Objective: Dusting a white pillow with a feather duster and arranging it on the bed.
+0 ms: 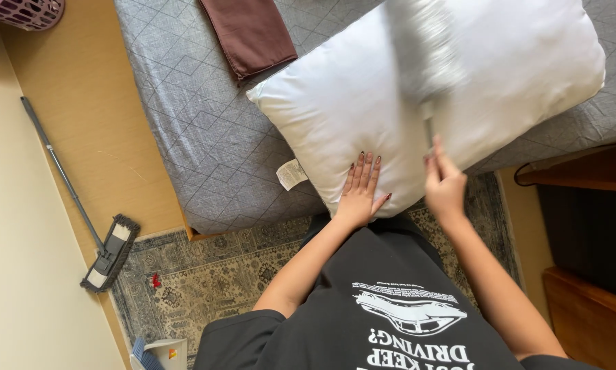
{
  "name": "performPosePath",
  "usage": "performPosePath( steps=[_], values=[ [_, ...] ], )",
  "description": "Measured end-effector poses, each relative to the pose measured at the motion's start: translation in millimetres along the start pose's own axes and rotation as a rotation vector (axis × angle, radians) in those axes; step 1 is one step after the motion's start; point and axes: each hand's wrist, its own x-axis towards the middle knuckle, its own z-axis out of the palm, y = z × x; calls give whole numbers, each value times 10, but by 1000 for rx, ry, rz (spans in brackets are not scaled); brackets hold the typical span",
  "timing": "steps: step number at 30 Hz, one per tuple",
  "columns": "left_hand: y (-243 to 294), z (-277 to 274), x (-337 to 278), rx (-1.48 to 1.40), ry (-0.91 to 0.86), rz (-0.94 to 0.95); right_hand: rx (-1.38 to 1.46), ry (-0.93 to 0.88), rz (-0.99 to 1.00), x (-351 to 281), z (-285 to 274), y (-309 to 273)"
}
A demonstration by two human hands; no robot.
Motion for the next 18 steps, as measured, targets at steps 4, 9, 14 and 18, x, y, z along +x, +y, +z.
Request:
performPosePath(
  steps=[4, 9, 14, 18],
  values=[
    [9, 30, 26, -30, -214, -90, -69, -360, -16, -471, 89, 126],
    [24, 136, 98, -95, 0, -7, -146, -535, -441, -458, -151, 106],
    [160, -62, 135, -351, 275, -140, -78, -265, 102, 179, -892, 266],
    [322, -238, 412, -452, 380, -302, -48, 138, 49, 767, -1658, 1625]
  ],
)
